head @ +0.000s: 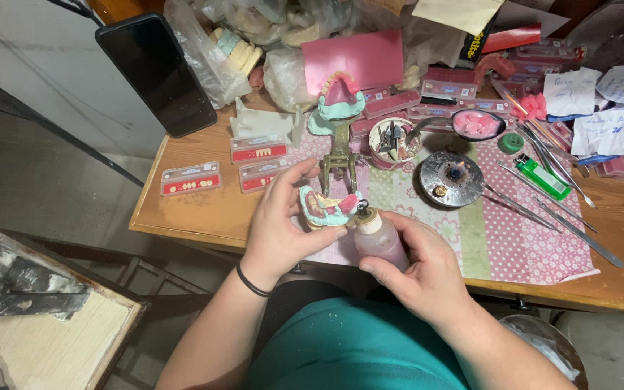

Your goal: The person works on a dental cast mounted in an articulator, using a small metal tool to adjust pink material on the lower jaw. They then use a rotary tool to grind a small tooth-shaped object and later apply pink material to the upper jaw with a brush, pressing it into place with their fingers.

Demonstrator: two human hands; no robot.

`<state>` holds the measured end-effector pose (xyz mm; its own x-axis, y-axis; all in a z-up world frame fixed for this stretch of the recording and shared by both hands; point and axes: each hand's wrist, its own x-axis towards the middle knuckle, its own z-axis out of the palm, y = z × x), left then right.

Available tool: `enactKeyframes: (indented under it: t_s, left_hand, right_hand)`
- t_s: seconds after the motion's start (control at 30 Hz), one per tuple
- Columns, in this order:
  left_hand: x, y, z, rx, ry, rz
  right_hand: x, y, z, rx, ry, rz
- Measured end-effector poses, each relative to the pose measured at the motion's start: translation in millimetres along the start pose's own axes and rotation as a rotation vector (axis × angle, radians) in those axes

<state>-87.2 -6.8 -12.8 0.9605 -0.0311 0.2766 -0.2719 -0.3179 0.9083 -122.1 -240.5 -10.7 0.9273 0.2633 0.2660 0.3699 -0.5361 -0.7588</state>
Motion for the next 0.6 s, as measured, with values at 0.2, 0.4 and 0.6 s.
enactKeyframes:
  t_s: [0.2,0.4,0.6]
  left_hand:
    - [0.2,-1.8,0.2,0.031,-0.003,-0.002]
    - [-0.8,-3.8,6.0,-0.108,0.007,0.049]
    - [-5.7,-12.3,12.3,0.316,-0.015,0.151]
  right_hand:
    - [-0.3,2.2,-2.5,0.018,-0.01,0.029]
    - [-13.1,38.0,-32.0,0.383,0.146,0.069]
    - [-28.7,83.4,-108.5,0.264,0.565,0.272]
